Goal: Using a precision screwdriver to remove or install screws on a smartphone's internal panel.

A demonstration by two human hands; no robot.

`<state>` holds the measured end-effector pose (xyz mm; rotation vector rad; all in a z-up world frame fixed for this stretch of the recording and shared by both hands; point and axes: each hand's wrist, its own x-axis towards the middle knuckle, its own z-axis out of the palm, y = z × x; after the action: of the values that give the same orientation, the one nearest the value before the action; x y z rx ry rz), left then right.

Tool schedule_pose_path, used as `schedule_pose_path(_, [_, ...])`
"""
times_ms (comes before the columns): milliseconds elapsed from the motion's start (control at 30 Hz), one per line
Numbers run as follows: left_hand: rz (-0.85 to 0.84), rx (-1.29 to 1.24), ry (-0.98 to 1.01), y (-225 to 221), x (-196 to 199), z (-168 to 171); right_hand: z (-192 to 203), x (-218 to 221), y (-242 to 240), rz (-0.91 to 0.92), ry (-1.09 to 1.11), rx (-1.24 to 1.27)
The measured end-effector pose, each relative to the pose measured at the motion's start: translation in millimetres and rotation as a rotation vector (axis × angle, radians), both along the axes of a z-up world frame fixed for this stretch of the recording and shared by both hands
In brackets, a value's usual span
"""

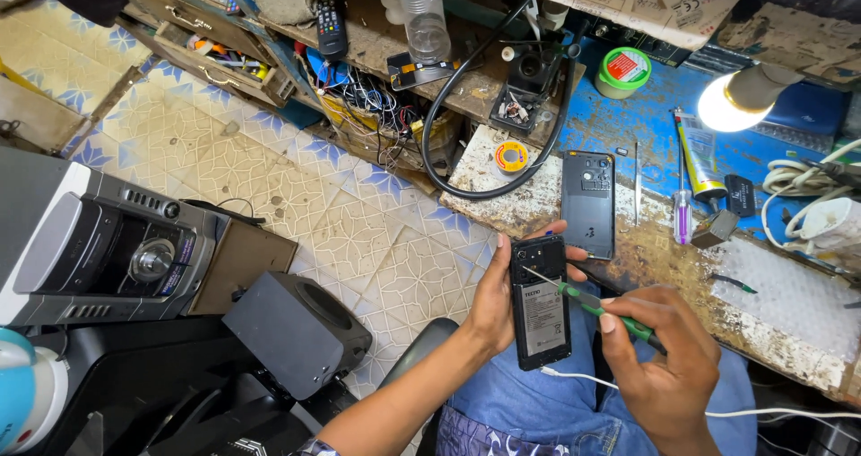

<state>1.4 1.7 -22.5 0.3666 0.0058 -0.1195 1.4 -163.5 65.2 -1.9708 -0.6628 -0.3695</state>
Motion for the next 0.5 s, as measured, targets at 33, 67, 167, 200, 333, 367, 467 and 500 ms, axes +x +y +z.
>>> schedule_pose_path(33, [-0.001, 0.000, 0.001, -0.5, 0.5, -0.9, -2.3, 1.1, -1.1, -0.001, 0.001, 0.000])
schedule_pose_path(67, [-0.004, -0.024, -0.005, -1.2, 0.4, -2.0, -4.7, 1.8, -2.4, 0.000, 0.015, -0.014])
schedule_pose_path(167, [-0.006, -0.055, -0.016, -2.2, -0.7, -1.2, -4.2, 3.4, -0.5, 0.011, 0.021, -0.024])
schedule_pose_path(200, [-0.006, -0.062, -0.023, -2.1, -0.8, -0.1, -2.7, 4.1, 1.4, 0.023, 0.010, -0.020])
schedule_pose_path(333, [-0.006, -0.065, -0.020, -2.2, -0.5, -1.9, -6.7, 5.6, -1.0, 0.030, 0.040, -0.047])
schedule_pose_path(367, [-0.004, -0.057, -0.019, -2.2, -0.6, -1.6, -7.3, 5.9, -0.9, 0.034, 0.032, -0.047])
schedule_pose_path(467, [-0.004, -0.051, -0.023, -2.3, -1.3, -0.6, -9.1, 6.4, -1.3, 0.040, 0.031, -0.056])
schedule_pose_path(500, [-0.007, -0.052, -0.029, -2.3, -1.5, -0.4, -9.7, 6.5, -1.5, 0.041, 0.037, -0.065])
